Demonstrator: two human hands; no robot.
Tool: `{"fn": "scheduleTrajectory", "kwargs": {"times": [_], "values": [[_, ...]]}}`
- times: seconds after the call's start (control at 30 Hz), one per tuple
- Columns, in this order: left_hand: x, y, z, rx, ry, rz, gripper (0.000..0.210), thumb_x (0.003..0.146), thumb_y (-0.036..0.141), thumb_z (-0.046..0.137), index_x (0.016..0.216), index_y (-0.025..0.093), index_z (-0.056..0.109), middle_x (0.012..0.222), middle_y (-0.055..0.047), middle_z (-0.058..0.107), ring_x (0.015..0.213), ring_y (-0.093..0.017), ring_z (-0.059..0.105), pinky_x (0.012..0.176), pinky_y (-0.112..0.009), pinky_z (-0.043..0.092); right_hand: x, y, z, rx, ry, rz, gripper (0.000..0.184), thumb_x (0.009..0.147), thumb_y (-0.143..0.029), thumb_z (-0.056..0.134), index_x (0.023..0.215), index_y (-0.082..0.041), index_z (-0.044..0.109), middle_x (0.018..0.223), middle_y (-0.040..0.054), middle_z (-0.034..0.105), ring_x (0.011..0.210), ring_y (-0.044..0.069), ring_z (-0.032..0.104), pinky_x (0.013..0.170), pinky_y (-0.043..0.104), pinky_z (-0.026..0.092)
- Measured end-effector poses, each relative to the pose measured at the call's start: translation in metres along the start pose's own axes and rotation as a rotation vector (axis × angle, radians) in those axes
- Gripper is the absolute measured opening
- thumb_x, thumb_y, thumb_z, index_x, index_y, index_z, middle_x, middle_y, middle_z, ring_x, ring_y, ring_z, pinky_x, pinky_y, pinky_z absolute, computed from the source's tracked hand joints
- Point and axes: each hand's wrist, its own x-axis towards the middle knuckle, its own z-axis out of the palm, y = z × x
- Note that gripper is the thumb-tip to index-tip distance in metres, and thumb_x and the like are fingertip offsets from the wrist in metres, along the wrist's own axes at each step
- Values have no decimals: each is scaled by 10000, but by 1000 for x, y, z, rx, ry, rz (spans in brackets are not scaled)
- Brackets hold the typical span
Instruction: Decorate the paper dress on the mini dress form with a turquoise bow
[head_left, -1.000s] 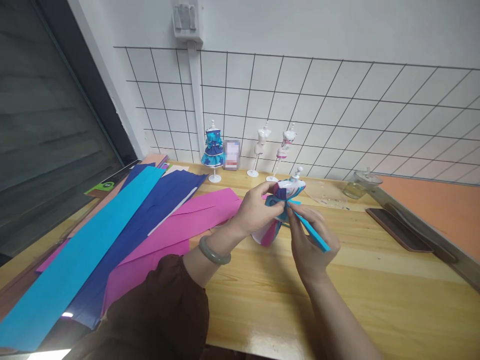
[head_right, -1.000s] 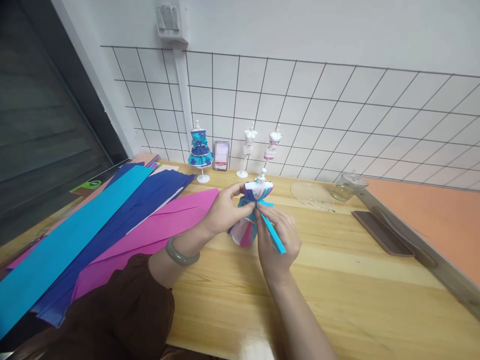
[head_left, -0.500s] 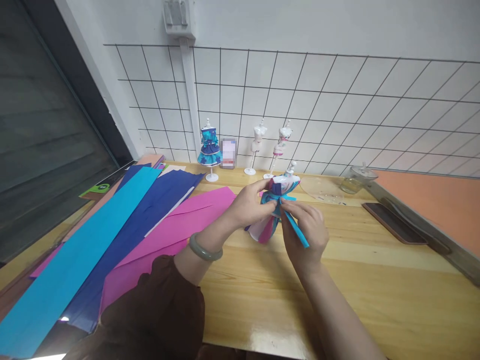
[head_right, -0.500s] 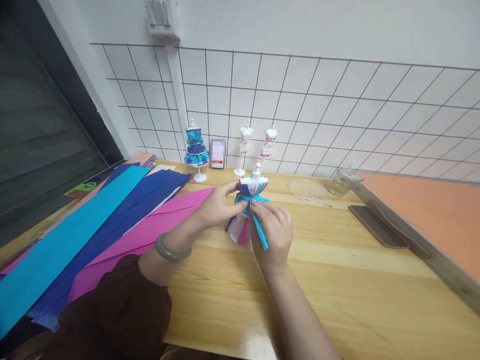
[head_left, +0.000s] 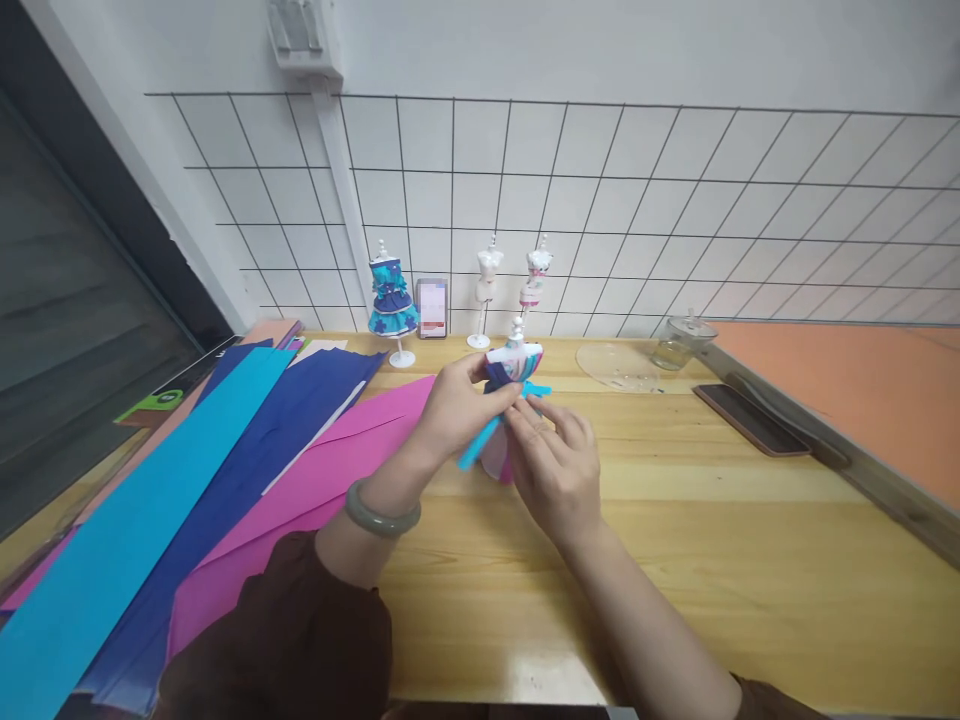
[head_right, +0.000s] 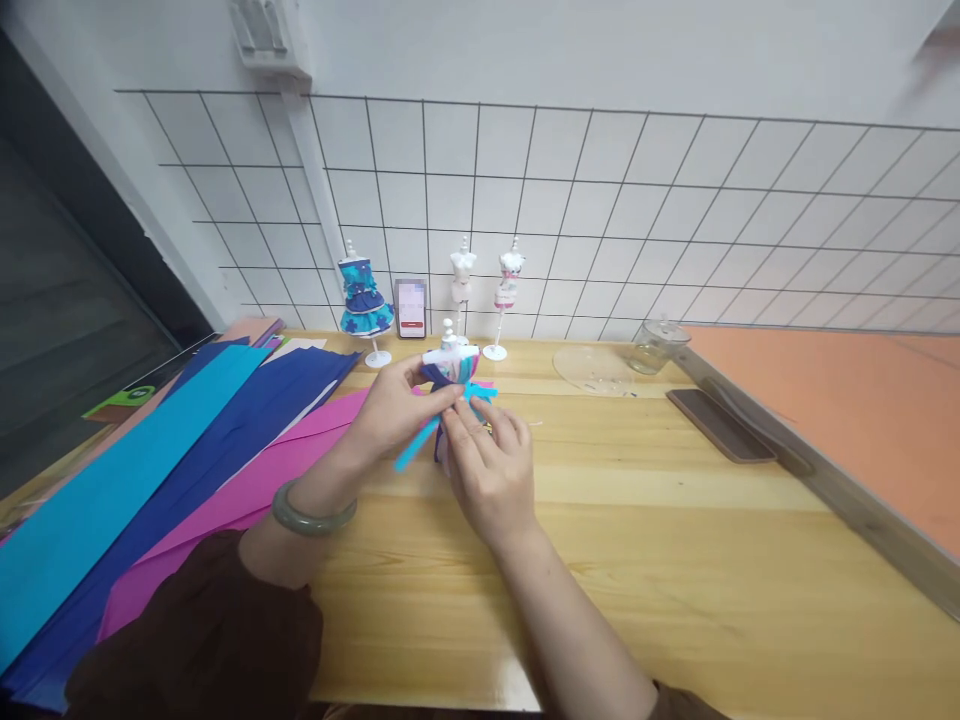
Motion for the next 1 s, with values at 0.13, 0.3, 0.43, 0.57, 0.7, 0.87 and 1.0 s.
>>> {"fn": "scheduleTrajectory", "kwargs": {"times": [0.13,0.3,0.43,0.57,0.7,0.87,1.0], "values": [[2,-1,-2,88,69,13,282,698,187,648,979,159,648,970,-52,703,929,-201,646,833,-312,511,2,-9,-2,3,-66,-20,416,815,-67,548,1189,-250,558,1165,30,665,1192,282,518,947,472,376],[6,2,-19,159,193,61,374,699,238,662,1065,172,623,996,-47,701,920,-201,656,815,-306,534,-2,-21,-14,81,-67,-13,373,807,-60,546,1132,-240,584,1144,23,676,1235,303,479,1010,548,310],[13,4,-43,148,299,93,362,685,261,678,1033,173,634,973,-51,707,906,-214,663,802,-322,550,-22,-15,-25,241,-143,-24,335,810,-31,529,1089,-206,591,1041,35,717,1187,277,527,982,525,361],[16,6,-61,121,370,104,331,664,253,696,980,164,644,915,-54,713,861,-218,674,760,-330,571,-54,10,-31,297,-302,-6,284,839,-55,501,1055,-212,600,920,35,737,1058,231,616,911,462,439],[14,12,-71,75,384,139,291,678,229,688,957,163,642,906,-51,713,825,-201,680,737,-308,580,-79,40,-34,240,-435,69,247,865,-111,474,1036,-205,626,937,63,733,955,228,663,846,454,496],[11,20,-87,91,488,210,270,668,234,702,924,180,633,878,-32,709,804,-191,682,692,-283,583,-95,60,-39,171,-579,154,234,890,-198,469,1003,-191,673,964,90,724,902,221,677,774,396,550],[7,28,-100,95,611,284,265,669,302,712,900,219,609,871,4,700,842,-187,675,707,-289,577,-109,64,-37,159,-606,265,242,897,-254,466,998,-209,681,1003,79,715,932,213,669,814,371,551]]}}
